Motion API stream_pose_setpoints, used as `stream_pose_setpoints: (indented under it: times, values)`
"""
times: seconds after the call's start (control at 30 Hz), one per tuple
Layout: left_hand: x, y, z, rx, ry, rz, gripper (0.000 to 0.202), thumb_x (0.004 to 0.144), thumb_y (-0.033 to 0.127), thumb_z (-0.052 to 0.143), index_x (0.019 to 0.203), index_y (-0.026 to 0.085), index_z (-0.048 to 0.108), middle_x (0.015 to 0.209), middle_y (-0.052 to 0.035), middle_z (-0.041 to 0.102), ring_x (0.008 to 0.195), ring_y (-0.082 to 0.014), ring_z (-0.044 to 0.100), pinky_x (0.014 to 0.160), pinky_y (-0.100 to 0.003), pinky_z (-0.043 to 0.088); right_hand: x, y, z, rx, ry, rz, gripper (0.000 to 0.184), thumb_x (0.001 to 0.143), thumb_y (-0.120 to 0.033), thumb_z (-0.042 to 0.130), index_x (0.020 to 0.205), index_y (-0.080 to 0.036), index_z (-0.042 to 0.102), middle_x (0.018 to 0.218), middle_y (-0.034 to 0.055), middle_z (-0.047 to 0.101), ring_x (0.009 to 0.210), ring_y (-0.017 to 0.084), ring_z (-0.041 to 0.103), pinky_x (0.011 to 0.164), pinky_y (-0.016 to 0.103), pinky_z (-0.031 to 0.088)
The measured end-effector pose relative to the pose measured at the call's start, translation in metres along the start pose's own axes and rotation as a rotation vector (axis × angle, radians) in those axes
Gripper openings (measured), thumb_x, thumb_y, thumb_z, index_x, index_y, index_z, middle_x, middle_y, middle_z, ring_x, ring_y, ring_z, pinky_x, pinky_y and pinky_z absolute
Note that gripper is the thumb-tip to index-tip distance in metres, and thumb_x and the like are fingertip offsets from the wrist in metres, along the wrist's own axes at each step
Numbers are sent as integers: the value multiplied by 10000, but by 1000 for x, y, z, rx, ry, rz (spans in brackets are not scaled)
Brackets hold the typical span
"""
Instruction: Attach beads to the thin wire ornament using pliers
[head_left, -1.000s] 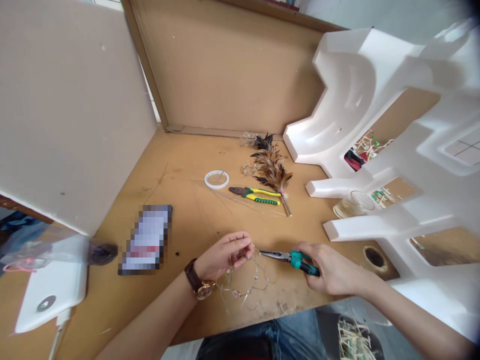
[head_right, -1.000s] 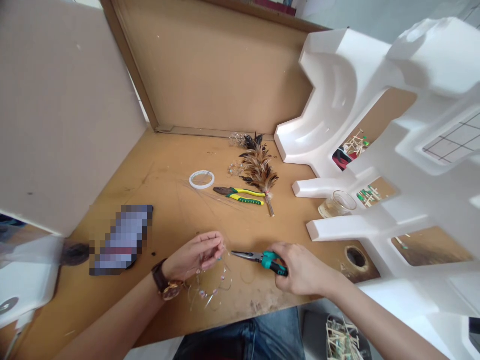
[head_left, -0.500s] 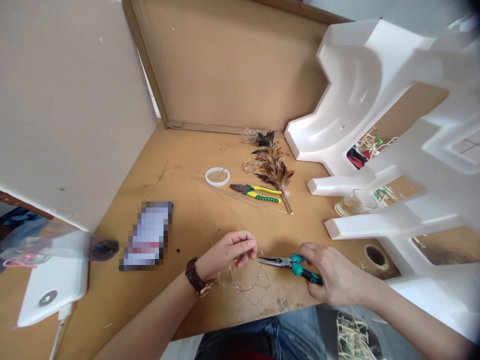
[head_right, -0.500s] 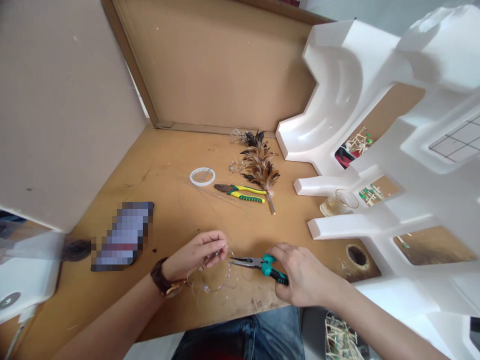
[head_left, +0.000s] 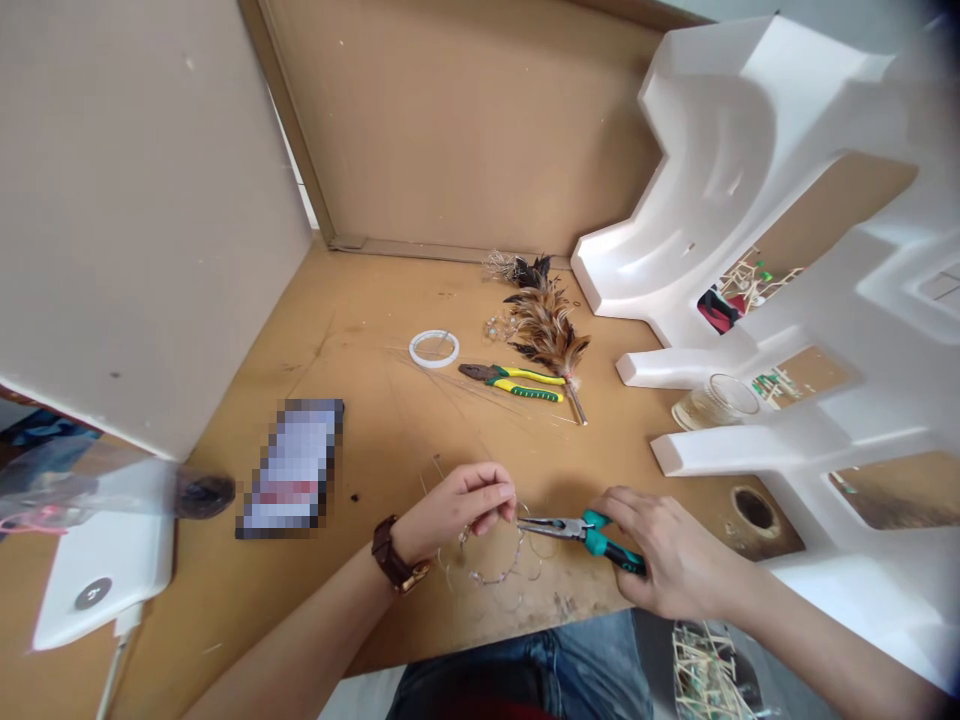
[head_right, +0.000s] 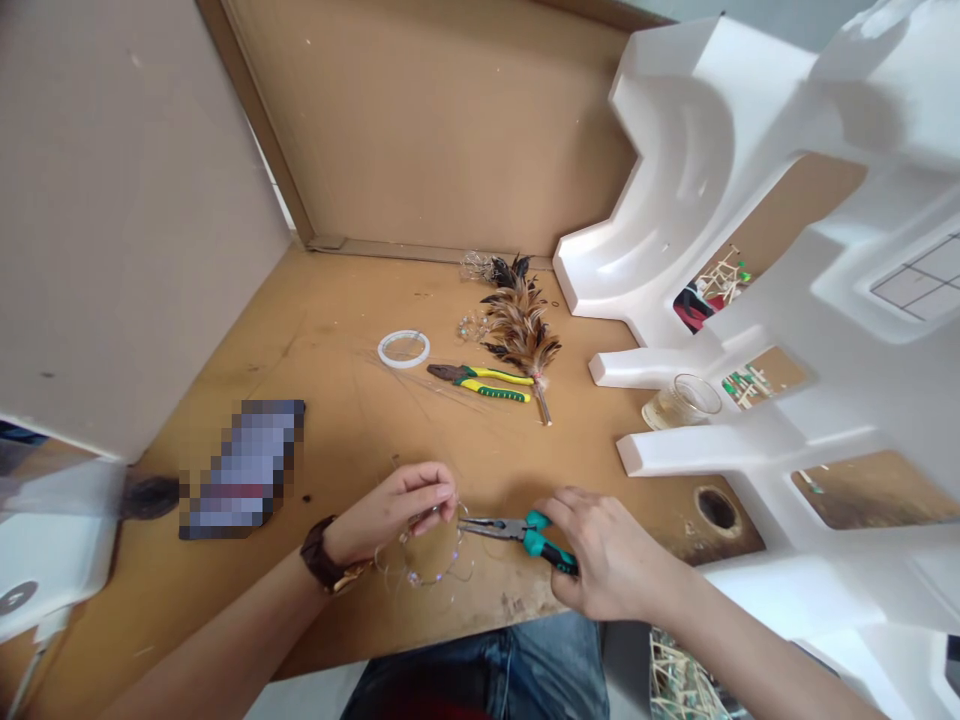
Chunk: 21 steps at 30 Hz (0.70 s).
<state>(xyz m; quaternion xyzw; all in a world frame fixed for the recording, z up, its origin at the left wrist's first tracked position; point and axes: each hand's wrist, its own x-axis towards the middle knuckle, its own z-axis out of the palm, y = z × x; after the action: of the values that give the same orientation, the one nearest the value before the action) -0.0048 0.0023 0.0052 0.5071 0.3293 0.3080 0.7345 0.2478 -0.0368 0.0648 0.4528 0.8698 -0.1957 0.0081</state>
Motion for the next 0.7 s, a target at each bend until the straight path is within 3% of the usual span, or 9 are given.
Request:
stream_pose_setpoints:
  times: [0.13,0.43,0.7]
  values:
    - [-1,-1,0,-11,-27,-23,273,788,373,541,675,126,524,626,5,552,413,-26,356,377,-156,243,1,4,4,-46,41,-50,460,596,-178,479,1052,-140,519,958,114,569,875,234,536,782,357,415]
    - [0,2,3,14,39,10,299,778,394,548,651,125,519,618,7,552,415,-25,355,404,-166,269,-5,-10,8,-96,67,32,419,623,-170,467,1039,-149,516,957,117,574,847,237,532,726,365,422]
    - [-2,4,5,4,48,31,294,781,387,550,651,125,521,611,8,545,422,-32,366,416,-175,278,-8,-8,12,-101,43,42,367,656,-183,460,1015,-140,520,922,112,570,813,231,550,697,339,403]
